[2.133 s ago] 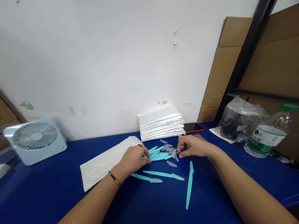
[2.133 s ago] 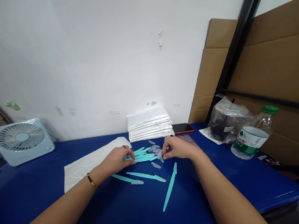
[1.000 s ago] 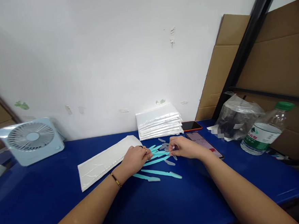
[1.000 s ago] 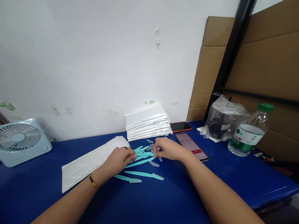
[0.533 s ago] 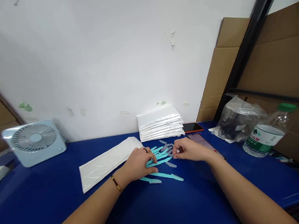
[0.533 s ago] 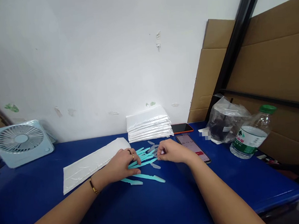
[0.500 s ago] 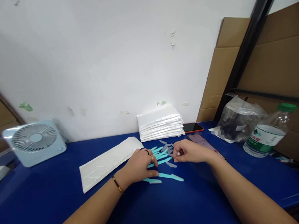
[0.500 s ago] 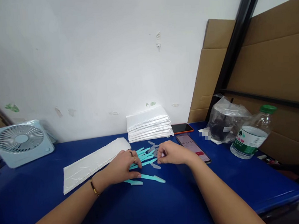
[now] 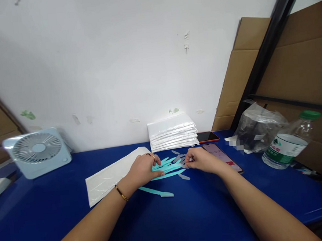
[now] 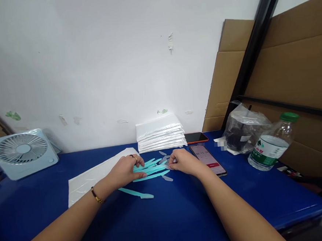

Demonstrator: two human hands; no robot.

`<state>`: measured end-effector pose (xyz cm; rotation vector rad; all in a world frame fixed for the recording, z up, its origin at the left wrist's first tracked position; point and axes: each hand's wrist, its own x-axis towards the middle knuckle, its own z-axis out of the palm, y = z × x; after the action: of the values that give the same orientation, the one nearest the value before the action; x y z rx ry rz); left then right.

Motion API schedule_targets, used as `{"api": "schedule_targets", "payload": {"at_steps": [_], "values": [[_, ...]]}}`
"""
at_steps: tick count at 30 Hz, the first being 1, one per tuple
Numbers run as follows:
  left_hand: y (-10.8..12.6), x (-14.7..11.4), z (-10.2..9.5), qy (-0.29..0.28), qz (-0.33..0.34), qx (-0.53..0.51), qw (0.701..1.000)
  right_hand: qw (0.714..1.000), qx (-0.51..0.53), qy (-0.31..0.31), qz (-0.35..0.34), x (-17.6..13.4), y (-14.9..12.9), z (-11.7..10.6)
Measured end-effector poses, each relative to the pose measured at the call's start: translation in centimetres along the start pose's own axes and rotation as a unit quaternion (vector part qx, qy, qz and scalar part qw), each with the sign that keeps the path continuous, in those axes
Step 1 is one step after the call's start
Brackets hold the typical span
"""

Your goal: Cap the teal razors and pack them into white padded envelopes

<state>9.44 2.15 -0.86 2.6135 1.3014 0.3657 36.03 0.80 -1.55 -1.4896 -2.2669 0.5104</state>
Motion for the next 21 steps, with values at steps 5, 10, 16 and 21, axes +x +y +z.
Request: {"api": "schedule_targets", "payload": {"at_steps": [5, 10, 16, 21], "values": [[0.7, -1.1, -1.4, -0.215, 0.027, -0.025, 0.976, 0.999, 0.030, 0.006, -0.038, -0.3, -0.8, -0.1], [1.7, -1.5, -1.2, -0.208, 0.017, -0.026, 0.978, 0.987, 0.123, -0.070, -0.074, -1.0, -2.3, 0.6], [1.8, -1.2, -1.2, -0.231, 0.001, -0.233, 0.945, 0.957, 0.214, -0.055, -0.186, -1.3, -3.7, 1.7], [1.2, -0.9, -1.2, -0.294, -0.007, -0.403, 0.867, 0.956, 0.214, 0.012, -0.202, -1.4, -3.7, 0.7]]}}
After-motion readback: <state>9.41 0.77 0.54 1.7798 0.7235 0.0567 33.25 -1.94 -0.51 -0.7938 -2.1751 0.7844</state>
